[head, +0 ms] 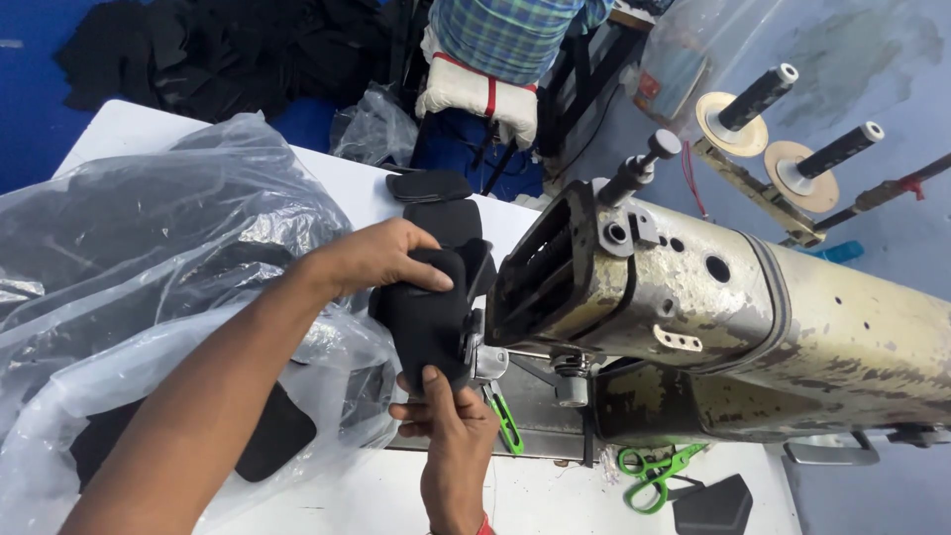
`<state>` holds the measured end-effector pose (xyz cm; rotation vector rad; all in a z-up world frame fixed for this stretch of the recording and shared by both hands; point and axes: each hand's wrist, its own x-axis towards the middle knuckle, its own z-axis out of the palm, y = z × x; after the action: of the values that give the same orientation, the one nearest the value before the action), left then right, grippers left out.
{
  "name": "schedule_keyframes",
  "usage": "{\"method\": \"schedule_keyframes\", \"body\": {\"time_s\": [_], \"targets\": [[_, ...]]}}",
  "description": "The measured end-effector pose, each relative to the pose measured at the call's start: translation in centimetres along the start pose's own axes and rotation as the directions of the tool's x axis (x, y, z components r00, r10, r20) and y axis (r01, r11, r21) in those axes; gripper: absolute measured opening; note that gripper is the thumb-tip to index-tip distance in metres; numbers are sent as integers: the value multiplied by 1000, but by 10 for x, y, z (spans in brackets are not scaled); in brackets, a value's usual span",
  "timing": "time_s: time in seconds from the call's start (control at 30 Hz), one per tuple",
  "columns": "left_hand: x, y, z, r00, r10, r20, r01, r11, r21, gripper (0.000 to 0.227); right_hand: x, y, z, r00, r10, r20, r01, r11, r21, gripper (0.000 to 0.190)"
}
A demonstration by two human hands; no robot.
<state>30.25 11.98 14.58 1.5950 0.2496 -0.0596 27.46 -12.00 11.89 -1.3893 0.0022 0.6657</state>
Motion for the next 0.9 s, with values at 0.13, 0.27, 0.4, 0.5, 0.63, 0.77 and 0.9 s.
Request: {"method": "schedule_keyframes", "body": {"time_s": [0.13,0.27,0.4,0.5,0.63,0.77,0.9], "targets": [[-40,-4,-2,993,-28,-115,34,998,56,35,1,5,-14,997,-75,-10,75,997,-21,30],[-88,-1,14,972,-154,-179,131,983,-131,35,0,-9,-23,996,-28,-86,27,1000,-13,28],[-93,-19,14,977,-132,-169,97,975,-200,35,1,-6,-17,999,1,-39,0,999,36,30],[-94,-33,15,976,-138,-170,102,973,-207,36,-1,-7,-7,998,6,-55,-4,1000,30,28],[-113,-46,31,968,-215,-129,163,930,-329,44,-2,-1,-9,997,-42,-58,42,999,12,27],[-137,-61,70,979,-201,11,183,864,-470,49,5,21,-35,988,-153,-32,155,986,64,22],[-139,-70,104,974,-225,35,200,769,-607,48,-5,1,-35,996,-68,-53,70,997,30,23]]}}
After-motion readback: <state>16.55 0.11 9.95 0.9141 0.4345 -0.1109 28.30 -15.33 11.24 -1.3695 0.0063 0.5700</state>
